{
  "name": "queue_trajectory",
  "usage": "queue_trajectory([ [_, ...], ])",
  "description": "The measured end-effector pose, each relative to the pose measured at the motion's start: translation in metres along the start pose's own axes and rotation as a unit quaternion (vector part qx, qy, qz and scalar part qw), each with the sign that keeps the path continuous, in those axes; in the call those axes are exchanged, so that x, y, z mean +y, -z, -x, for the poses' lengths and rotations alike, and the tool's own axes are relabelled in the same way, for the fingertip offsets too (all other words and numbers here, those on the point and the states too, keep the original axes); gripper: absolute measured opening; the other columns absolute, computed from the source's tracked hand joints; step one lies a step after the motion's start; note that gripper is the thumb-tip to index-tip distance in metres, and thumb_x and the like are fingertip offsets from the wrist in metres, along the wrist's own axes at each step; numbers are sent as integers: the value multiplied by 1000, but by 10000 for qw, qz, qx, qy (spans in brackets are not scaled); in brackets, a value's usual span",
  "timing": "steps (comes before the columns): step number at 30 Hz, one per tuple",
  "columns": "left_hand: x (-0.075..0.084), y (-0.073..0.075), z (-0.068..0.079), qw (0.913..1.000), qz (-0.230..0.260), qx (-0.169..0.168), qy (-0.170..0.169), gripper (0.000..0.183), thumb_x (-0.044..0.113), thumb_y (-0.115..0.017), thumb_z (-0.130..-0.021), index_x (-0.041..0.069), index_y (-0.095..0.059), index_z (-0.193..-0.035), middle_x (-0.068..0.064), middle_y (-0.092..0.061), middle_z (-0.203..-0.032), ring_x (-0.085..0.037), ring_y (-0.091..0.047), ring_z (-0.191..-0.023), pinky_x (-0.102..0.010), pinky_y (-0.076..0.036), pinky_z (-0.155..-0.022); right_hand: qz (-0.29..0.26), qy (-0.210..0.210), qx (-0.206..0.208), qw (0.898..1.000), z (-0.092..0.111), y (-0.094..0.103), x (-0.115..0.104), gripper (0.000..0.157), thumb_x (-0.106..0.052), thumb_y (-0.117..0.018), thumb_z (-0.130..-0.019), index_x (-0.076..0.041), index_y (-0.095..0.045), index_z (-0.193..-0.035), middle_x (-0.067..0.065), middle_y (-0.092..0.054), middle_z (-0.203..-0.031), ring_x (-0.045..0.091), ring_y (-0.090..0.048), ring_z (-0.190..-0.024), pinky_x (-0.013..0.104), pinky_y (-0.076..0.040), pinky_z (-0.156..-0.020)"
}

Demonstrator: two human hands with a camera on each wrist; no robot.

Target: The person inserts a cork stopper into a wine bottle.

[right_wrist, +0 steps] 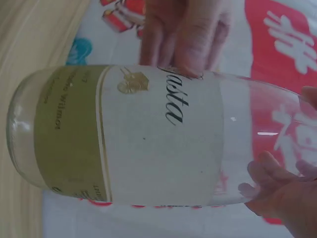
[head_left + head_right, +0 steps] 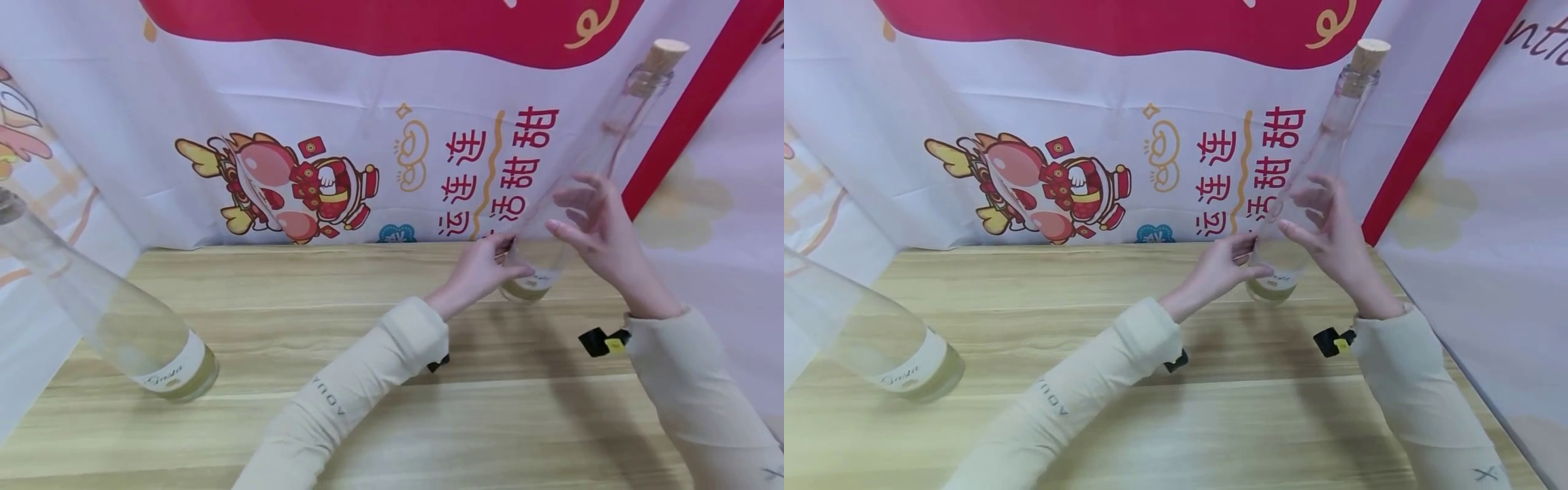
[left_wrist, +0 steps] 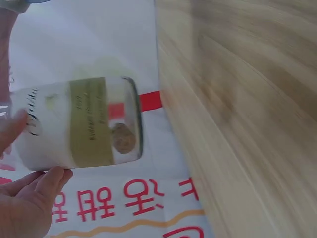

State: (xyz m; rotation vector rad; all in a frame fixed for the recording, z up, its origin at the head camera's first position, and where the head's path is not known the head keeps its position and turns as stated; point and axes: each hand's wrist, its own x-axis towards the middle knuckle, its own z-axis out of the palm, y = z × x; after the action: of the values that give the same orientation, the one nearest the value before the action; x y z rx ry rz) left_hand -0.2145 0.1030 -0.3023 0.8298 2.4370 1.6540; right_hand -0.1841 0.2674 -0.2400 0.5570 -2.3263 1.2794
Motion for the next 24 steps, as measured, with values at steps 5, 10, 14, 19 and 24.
queue_trajectory([
  [5, -5, -19, -19, 9995, -42, 221, 214, 56, 19, -71, -79, 11, -49, -130, -2, -55, -127, -10, -53, -112, -17, -42, -89, 14, -470, 239, 9986, -4, 2, 25, 60, -5, -62, -85, -18, -28, -133, 3, -52, -116, 9, -49, -107, 53, -27, -102],
  [10, -15, -37, -33, 9977, 150, 496, 429, 54, 16, -69, -80, 9, -48, -130, -4, -54, -127, -12, -53, -112, -18, -43, -90, 60, -958, 414, 9945, -8, 2, 50, 60, -10, -62, -86, -18, -26, -133, 4, -51, -117, 11, -47, -109, 51, -27, -104],
  [14, -24, -50, -38, 9969, -79, 464, 636, 53, 19, -63, -86, 8, -43, -134, -6, -57, -123, -12, -57, -103, -16, -45, -83, 103, -1218, 500, 9912, -8, 1, 69, 60, -13, -62, -86, -15, -26, -134, 10, -49, -118, 14, -46, -110, 49, -29, -103],
  [19, -31, -58, -40, 9958, -278, 134, 857, 55, 20, -56, -90, 10, -34, -140, -7, -53, -128, -13, -58, -95, -16, -46, -76, 146, -1401, 477, 9889, -8, 0, 86, 61, -17, -62, -87, -16, -24, -134, 17, -45, -124, 22, -43, -115, 50, -27, -104],
  [24, -36, -61, -41, 9965, -238, 29, 799, 55, 12, -55, -90, 11, -33, -141, -7, -49, -133, -14, -56, -103, -17, -45, -79, 289, -1695, 382, 9844, -7, -1, 95, 67, -29, -62, -86, -19, -19, -136, 18, -41, -132, 28, -39, -122, 46, -25, -106],
])
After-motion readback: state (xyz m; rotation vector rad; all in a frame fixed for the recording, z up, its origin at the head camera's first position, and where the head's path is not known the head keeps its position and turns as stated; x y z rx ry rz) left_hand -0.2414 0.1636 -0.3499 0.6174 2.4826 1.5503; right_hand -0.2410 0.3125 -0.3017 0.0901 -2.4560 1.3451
